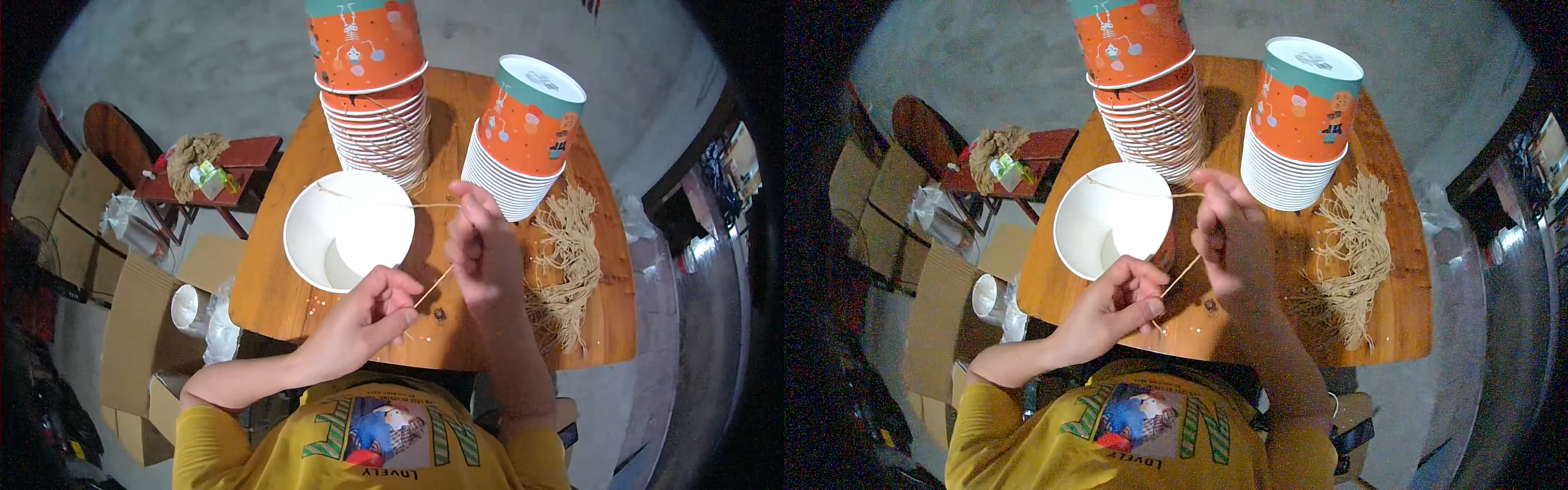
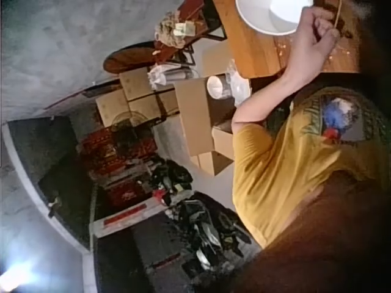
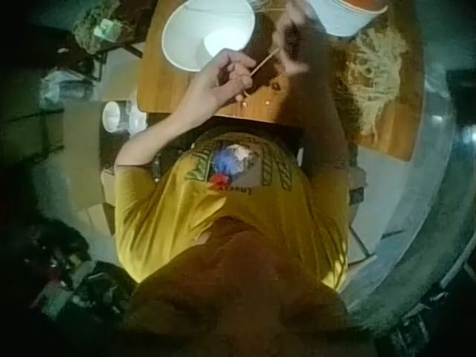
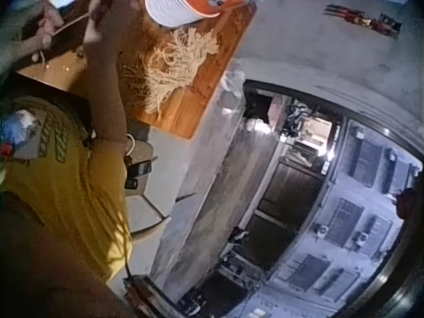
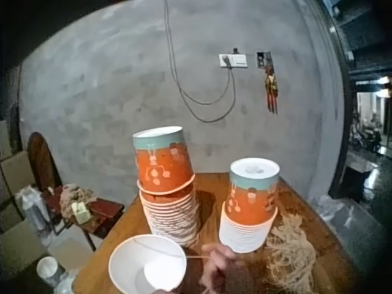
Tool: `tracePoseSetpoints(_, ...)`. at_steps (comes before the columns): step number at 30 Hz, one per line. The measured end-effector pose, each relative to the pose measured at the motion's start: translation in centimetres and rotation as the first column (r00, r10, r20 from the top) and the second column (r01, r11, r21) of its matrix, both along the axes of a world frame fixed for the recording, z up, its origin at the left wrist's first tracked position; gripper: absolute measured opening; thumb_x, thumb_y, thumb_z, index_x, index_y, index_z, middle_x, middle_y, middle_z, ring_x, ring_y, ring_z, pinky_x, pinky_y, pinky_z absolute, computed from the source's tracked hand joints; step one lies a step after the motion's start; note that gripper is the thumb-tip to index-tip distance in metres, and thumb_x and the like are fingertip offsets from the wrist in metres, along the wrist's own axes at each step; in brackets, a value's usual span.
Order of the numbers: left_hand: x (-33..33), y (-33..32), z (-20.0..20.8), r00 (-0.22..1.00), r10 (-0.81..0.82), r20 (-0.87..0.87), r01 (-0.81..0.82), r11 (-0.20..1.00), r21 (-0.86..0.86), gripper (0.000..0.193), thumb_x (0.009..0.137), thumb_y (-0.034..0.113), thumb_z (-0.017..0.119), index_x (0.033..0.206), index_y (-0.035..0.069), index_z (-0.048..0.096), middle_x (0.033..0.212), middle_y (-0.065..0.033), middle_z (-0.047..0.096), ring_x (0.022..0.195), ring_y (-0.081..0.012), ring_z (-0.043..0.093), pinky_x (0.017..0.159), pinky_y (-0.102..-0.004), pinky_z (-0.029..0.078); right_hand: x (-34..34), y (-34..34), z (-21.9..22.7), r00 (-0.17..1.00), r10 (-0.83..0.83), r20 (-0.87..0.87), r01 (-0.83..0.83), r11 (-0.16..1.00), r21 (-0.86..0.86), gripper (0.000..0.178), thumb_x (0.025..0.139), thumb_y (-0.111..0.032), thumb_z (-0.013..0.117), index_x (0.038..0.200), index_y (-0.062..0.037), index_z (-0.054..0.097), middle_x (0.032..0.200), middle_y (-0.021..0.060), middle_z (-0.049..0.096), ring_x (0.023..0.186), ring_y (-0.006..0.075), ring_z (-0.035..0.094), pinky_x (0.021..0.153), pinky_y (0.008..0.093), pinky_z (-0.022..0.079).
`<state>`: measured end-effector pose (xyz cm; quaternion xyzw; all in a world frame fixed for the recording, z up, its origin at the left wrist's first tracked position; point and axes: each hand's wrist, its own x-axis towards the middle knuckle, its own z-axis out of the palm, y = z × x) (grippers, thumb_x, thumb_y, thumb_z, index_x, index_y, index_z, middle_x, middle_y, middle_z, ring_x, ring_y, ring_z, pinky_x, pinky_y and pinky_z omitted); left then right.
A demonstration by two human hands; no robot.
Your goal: Attaching string handles to decorative paper buckets by threading them through pre-punched holes and tying knots.
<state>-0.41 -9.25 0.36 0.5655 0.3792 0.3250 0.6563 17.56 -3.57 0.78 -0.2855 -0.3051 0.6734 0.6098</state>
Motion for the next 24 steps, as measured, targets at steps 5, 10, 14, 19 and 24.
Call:
tracePoseSetpoints(5, -0.6, -1.4, -1.1, 0.947, 0.114, -0.301, 0.016, 0.917, 0.399, 0.014, 0.093, 0.003, 0.055, 0.106, 0.003, 0.049, 0.085, -0.005, 0.054, 0.077, -0.0143, 0.057, 0.066, -0.0292, 0.047, 3.2, -0.1, -6.8, 0.747, -0.331, 0.576, 0.112, 0.918, 0.382, 0.021, 0.089, -0.011, 0.058, 0.108, -0.0035, 0.057, 0.068, 0.0037, 0.054, 0.057, 0.0143, 0.052, 0.053, 0.0268, 0.042)
tracePoseSetpoints(10, -0.3, -0.6, -2.3, 0.867, 0.267, -0.42, 0.204, 0.579, 0.79, 0.016, 0.085, 0.001, 0.059, 0.099, 0.003, 0.051, 0.087, -0.0156, 0.055, 0.078, -0.0351, 0.057, 0.067, -0.0411, 0.047, 1.5, -3.1, -5.0, 0.314, -0.643, 0.699, -0.161, 0.689, 0.706, 0.029, 0.081, 0.001, 0.06, 0.109, -0.0056, 0.058, 0.106, 0.0134, 0.061, 0.096, 0.0298, 0.059, 0.083, 0.0404, 0.047)
tracePoseSetpoints(14, 0.3, -1.2, -2.0, 0.846, 0.29, -0.447, 0.301, 0.431, 0.851, 0.021, 0.081, 0.005, 0.059, 0.101, 0.003, 0.052, 0.091, -0.0131, 0.055, 0.08, -0.0311, 0.058, 0.066, -0.0389, 0.048, 0.6, -5.9, -4.8, 0.684, 0.054, 0.728, -0.272, 0.944, 0.186, 0.018, 0.092, -0.009, 0.054, 0.108, -0.0018, 0.055, 0.09, 0.0171, 0.065, 0.071, 0.0284, 0.067, 0.064, 0.0337, 0.053)
tracePoseSetpoints(19, 0.1, -1.7, -2.6, 0.799, 0.3, -0.521, 0.415, 0.352, 0.839, 0.027, 0.079, 0.008, 0.058, 0.104, 0.001, 0.052, 0.103, -0.0128, 0.053, 0.085, -0.0281, 0.056, 0.069, -0.0373, 0.048, 1.8, -6.2, -5.9, 0.549, -0.037, 0.835, -0.386, 0.875, 0.293, 0.016, 0.09, -0.008, 0.054, 0.103, 0.0003, 0.056, 0.088, 0.0193, 0.063, 0.08, 0.0311, 0.066, 0.068, 0.0362, 0.051)
tracePoseSetpoints(24, -0.8, -0.1, -1.2, 0.717, 0.523, -0.462, 0.309, 0.355, 0.882, 0.029, 0.079, 0.006, 0.062, 0.105, 0.001, 0.051, 0.098, -0.0151, 0.052, 0.087, -0.0331, 0.052, 0.076, -0.0413, 0.043, 2.4, -5.5, -4.9, 0.471, -0.23, 0.851, -0.282, 0.875, 0.393, 0.009, 0.086, -0.007, 0.057, 0.088, 0.0008, 0.062, 0.087, 0.0168, 0.065, 0.076, 0.0311, 0.064, 0.068, 0.0369, 0.05)
